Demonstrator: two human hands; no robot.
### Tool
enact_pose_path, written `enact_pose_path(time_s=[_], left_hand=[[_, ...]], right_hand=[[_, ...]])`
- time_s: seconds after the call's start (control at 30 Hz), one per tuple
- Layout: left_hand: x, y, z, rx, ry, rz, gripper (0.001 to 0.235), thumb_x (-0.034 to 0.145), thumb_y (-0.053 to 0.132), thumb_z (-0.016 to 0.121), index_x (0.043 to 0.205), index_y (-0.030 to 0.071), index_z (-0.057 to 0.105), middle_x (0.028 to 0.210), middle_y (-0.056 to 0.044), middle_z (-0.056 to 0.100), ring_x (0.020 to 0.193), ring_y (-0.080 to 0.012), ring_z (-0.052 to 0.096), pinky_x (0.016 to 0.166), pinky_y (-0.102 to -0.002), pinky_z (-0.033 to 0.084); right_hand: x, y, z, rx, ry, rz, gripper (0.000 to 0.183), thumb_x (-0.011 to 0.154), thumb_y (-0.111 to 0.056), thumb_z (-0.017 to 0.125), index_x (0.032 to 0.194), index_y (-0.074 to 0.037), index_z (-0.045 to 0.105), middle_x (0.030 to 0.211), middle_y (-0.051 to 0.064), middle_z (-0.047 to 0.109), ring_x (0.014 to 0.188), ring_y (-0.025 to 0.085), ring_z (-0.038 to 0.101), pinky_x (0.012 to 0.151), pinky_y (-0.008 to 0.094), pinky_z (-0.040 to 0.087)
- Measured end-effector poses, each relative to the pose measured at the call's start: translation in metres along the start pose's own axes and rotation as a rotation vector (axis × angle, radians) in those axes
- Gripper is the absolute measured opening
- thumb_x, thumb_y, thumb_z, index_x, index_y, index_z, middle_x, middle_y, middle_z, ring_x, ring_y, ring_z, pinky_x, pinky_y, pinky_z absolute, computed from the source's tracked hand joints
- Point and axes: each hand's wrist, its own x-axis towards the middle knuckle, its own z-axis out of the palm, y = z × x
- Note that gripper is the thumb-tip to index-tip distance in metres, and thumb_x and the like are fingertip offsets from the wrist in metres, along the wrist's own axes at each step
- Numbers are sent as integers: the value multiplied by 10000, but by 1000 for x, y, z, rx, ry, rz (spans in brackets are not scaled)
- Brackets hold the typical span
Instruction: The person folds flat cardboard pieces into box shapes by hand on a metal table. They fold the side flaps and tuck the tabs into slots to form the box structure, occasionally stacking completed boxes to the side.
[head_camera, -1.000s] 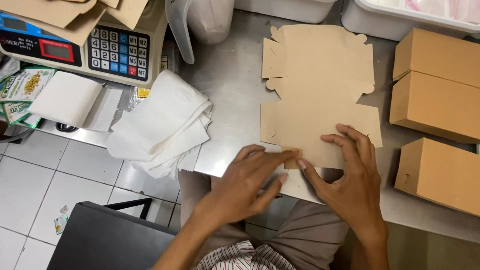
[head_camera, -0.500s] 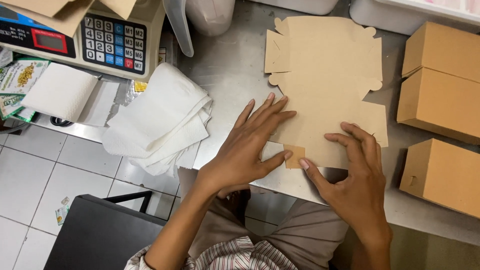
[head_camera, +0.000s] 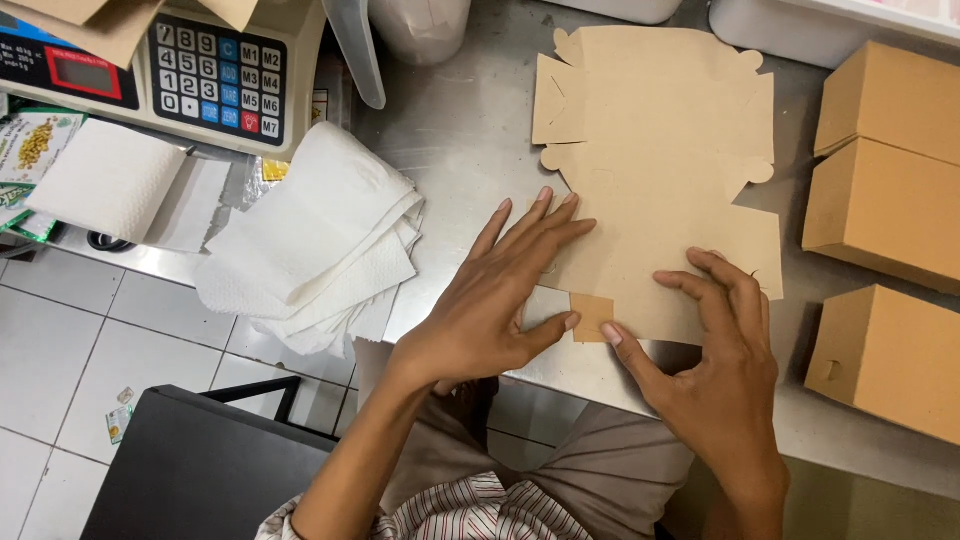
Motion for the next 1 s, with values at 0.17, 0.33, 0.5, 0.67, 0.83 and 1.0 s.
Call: enact_pose_path(time_s=[0.17, 0.33, 0.5, 0.67, 0.83, 1.0], left_hand=[[2, 4, 0, -28, 31, -38, 704, 972, 228, 674, 1568, 97, 323, 1702, -174, 314, 1627, -334, 185, 1325, -500, 54], [2, 4, 4, -17, 73, -50, 661, 969, 197, 663, 1545, 97, 356, 1684, -155, 360, 1621, -324, 211, 1324, -503, 79], [4, 4, 8, -22, 146, -73, 552, 1009, 175, 604, 1515, 88, 399, 1656, -141, 412, 1600, -323, 284, 1321, -500, 119], [3, 7, 4, -29, 121, -78, 586, 994, 198, 627, 1521, 100, 391, 1655, -149, 408, 1599, -323, 275, 1316, -494, 106], [3, 3, -1, -33, 14, -54, 743, 951, 251, 713, 1563, 96, 322, 1701, -177, 299, 1621, -334, 162, 1309, -501, 24], [3, -5, 2, 32, -56, -12, 868, 910, 315, 766, 1589, 105, 268, 1731, -173, 204, 1632, -339, 91, 1300, -519, 6]], right_hand=[[0, 2, 1, -8, 2, -14, 540, 819, -326, 867, 1258, -93, 658, 1425, 126, 555, 1362, 307, 539, 1090, 458, 459], [1, 1, 1, -13, -2, -4, 533, 826, -334, 859, 1258, -99, 654, 1428, 115, 554, 1376, 307, 535, 1072, 471, 471], [1, 0, 0, -6, 0, -2, 528, 820, -332, 861, 1246, -103, 651, 1425, 120, 556, 1364, 308, 535, 1094, 464, 447], [0, 0, 0, -5, 1, 3, 531, 819, -339, 862, 1251, -110, 655, 1420, 107, 558, 1355, 293, 539, 1063, 456, 470], [0, 3, 0, -19, 2, 2, 547, 807, -376, 864, 1250, -128, 660, 1419, 92, 565, 1339, 287, 543, 1022, 466, 488], [-2, 4, 0, -16, -8, 22, 544, 808, -398, 854, 1254, -152, 665, 1423, 75, 556, 1356, 279, 531, 1000, 476, 496]])
